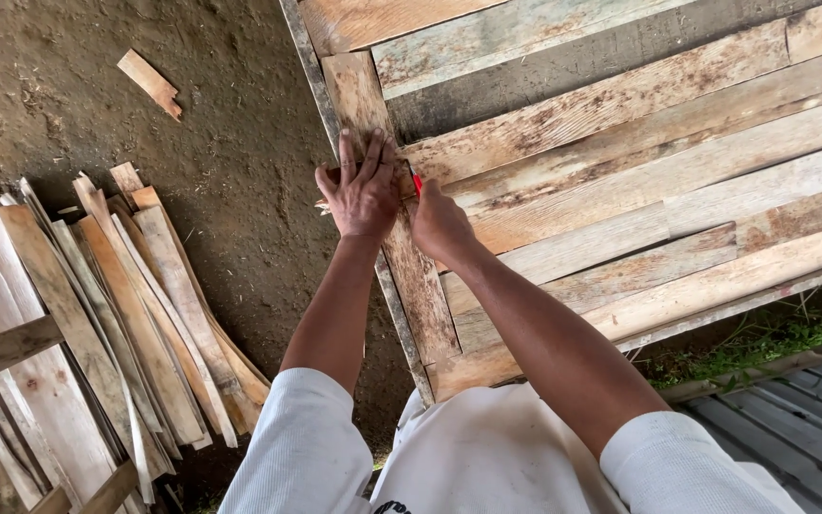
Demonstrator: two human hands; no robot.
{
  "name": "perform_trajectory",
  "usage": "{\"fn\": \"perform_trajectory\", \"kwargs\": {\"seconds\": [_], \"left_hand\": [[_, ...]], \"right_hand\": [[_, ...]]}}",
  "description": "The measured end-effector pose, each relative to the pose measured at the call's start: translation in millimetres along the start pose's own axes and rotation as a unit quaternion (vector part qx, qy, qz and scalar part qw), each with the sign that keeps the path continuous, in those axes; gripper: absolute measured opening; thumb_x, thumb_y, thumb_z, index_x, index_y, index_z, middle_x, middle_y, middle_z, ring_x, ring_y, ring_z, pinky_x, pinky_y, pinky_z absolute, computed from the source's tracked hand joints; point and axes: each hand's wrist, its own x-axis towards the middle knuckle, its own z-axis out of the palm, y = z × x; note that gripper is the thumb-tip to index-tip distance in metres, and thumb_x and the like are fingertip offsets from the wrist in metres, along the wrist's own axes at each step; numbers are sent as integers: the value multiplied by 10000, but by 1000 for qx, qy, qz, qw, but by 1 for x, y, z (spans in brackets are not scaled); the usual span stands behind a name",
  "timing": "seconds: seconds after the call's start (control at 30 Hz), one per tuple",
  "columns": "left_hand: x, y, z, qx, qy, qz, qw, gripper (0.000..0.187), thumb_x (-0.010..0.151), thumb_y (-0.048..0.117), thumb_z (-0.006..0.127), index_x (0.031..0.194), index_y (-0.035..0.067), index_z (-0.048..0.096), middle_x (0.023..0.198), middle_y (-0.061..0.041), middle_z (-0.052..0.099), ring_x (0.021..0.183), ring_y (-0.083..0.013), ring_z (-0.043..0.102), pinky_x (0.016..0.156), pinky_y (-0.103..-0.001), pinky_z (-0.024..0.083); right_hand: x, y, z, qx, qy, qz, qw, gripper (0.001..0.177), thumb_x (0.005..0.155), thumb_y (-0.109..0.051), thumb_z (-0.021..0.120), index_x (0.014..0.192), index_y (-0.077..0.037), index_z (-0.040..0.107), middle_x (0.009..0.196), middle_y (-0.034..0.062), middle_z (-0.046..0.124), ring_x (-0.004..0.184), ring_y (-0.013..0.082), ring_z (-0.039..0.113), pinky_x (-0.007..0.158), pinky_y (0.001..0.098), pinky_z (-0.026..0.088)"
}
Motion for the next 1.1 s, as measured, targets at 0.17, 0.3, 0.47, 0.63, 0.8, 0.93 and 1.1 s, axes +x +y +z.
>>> {"fn": "perform_trajectory", "kwargs": {"seconds": [0.17, 0.3, 0.47, 0.63, 0.8, 0.93, 1.1], "left_hand": [[-1, -1, 7, 8, 29, 11, 999, 443, 1068, 395, 467, 1507, 328, 471, 1655, 126, 339, 1557, -293, 142, 1029, -637, 226], [-1, 0, 7, 14, 50, 21, 998, 482, 1040, 390, 509, 1515, 319, 464, 1665, 125, 312, 1554, -294, 159, 1028, -644, 238], [-2, -2, 9, 13, 44, 21, 999, 498, 1046, 395, 513, 1533, 322, 443, 1675, 116, 291, 1554, -291, 161, 1032, -647, 236], [1, -1, 1, 9, 11, 7, 1000, 469, 1085, 423, 456, 1547, 346, 419, 1687, 130, 256, 1563, -259, 139, 1055, -643, 210], [7, -3, -1, -14, -39, -11, 999, 460, 1074, 488, 473, 1524, 394, 453, 1678, 186, 248, 1559, -200, 152, 1049, -632, 209], [17, -4, -55, -31, -203, 4, 979, 758, 918, 546, 574, 1606, 357, 318, 1721, 163, 96, 1577, -204, -7, 1049, -614, 199], [25, -16, -57, -59, -309, 53, 948, 1017, 861, 267, 753, 1666, 270, 132, 1731, 78, -103, 1556, -272, -198, 1046, -714, 223]], "right_hand": [[-24, -1, -1, 17, -12, 5, 1000, 365, 1047, -281, 358, 1297, -21, 414, 1159, 379, 662, 1084, 582, 662, 864, 675, 548], [-26, 8, 8, 7, -20, 21, 1000, 369, 1044, -332, 364, 1284, -55, 405, 1174, 353, 672, 1093, 557, 673, 872, 666, 547], [-29, 13, 15, 5, -19, 36, 999, 357, 1037, -353, 356, 1258, -76, 400, 1166, 336, 679, 1096, 543, 677, 885, 654, 548], [-41, 12, 13, 9, -19, 29, 999, 334, 1044, -330, 349, 1233, -60, 401, 1181, 356, 669, 1112, 558, 664, 922, 653, 537], [-55, 3, 4, 4, -19, 22, 1000, 324, 1042, -311, 327, 1220, -51, 402, 1169, 360, 668, 1102, 561, 669, 913, 648, 546], [-56, 9, 10, 14, -15, 13, 1000, 328, 1033, -310, 330, 1216, -47, 401, 1168, 371, 661, 1087, 572, 667, 898, 654, 543], [-57, 10, 15, 24, -10, 8, 1000, 341, 1041, -301, 307, 1224, -29, 401, 1189, 388, 647, 1104, 582, 655, 910, 658, 533]]}}
